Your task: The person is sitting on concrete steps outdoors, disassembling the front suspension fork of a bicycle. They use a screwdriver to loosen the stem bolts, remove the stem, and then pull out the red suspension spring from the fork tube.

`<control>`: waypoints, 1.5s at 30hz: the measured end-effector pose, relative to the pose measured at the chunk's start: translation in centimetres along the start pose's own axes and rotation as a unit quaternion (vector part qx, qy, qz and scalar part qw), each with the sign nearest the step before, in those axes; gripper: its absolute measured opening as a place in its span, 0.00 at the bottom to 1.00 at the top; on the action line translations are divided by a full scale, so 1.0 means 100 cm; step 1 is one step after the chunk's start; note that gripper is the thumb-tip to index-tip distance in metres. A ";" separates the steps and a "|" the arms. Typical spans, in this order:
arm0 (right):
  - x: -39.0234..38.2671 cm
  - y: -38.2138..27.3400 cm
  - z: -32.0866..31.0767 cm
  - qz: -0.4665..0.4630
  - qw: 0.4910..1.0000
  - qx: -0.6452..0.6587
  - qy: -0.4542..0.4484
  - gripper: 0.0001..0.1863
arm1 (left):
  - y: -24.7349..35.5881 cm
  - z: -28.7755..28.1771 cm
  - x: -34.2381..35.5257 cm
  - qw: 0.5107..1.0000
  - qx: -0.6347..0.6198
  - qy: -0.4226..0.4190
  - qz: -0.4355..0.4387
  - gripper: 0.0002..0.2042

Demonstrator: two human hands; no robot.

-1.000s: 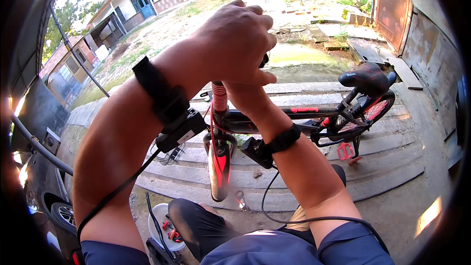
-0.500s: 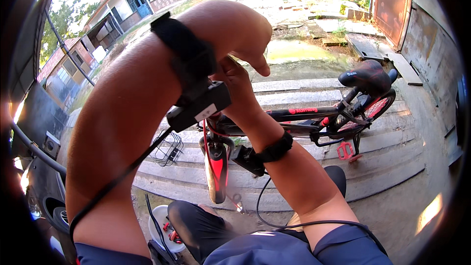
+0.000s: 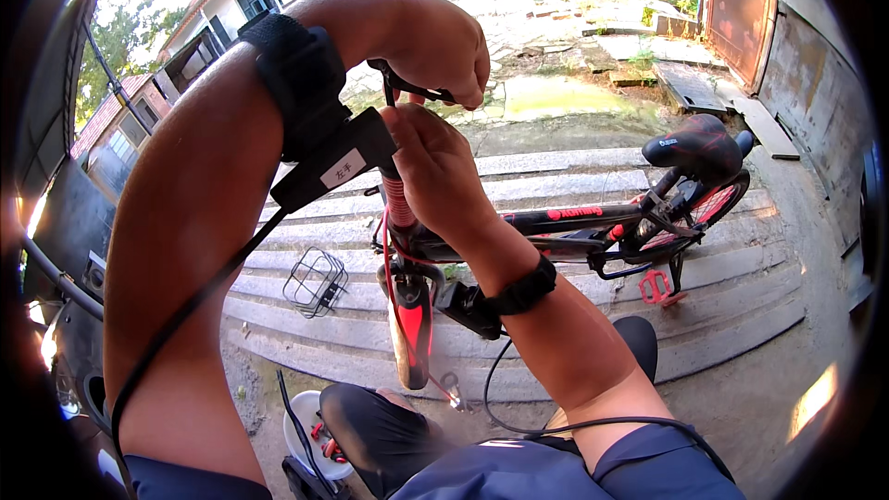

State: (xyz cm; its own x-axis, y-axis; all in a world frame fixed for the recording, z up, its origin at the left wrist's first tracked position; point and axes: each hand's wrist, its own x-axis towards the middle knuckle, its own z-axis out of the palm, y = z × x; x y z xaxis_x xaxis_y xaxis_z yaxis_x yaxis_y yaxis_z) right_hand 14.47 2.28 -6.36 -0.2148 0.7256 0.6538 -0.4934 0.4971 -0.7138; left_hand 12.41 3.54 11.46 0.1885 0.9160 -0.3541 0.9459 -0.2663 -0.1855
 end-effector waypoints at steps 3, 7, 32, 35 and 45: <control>0.003 0.006 0.001 -0.077 0.997 -0.003 0.010 0.14 | -0.011 -0.001 0.005 0.998 -0.055 -0.006 -0.003 0.13; 0.002 0.000 0.000 -0.005 1.000 0.012 -0.012 0.15 | -0.024 0.000 0.011 0.987 -0.153 -0.039 -0.010 0.13; 0.003 0.002 0.000 -0.088 0.995 0.032 -0.040 0.11 | -0.117 0.073 -0.013 0.802 -0.502 0.166 0.276 0.14; 0.000 0.002 0.003 -0.067 0.996 0.028 -0.046 0.13 | -0.119 0.091 -0.025 0.759 -0.589 0.222 0.168 0.14; 0.001 0.011 0.004 0.023 0.994 0.105 -0.023 0.17 | -0.097 0.134 -0.101 0.796 -0.469 0.374 0.079 0.26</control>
State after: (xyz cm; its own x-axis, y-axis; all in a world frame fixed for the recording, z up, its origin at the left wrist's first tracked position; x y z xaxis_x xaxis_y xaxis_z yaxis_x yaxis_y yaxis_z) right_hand 13.59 2.70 -7.02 -0.2775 0.7195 0.6366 -0.6467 0.3502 -0.6776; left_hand -2.20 -7.14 4.53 0.0975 0.9090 0.4053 0.6091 -0.3765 0.6980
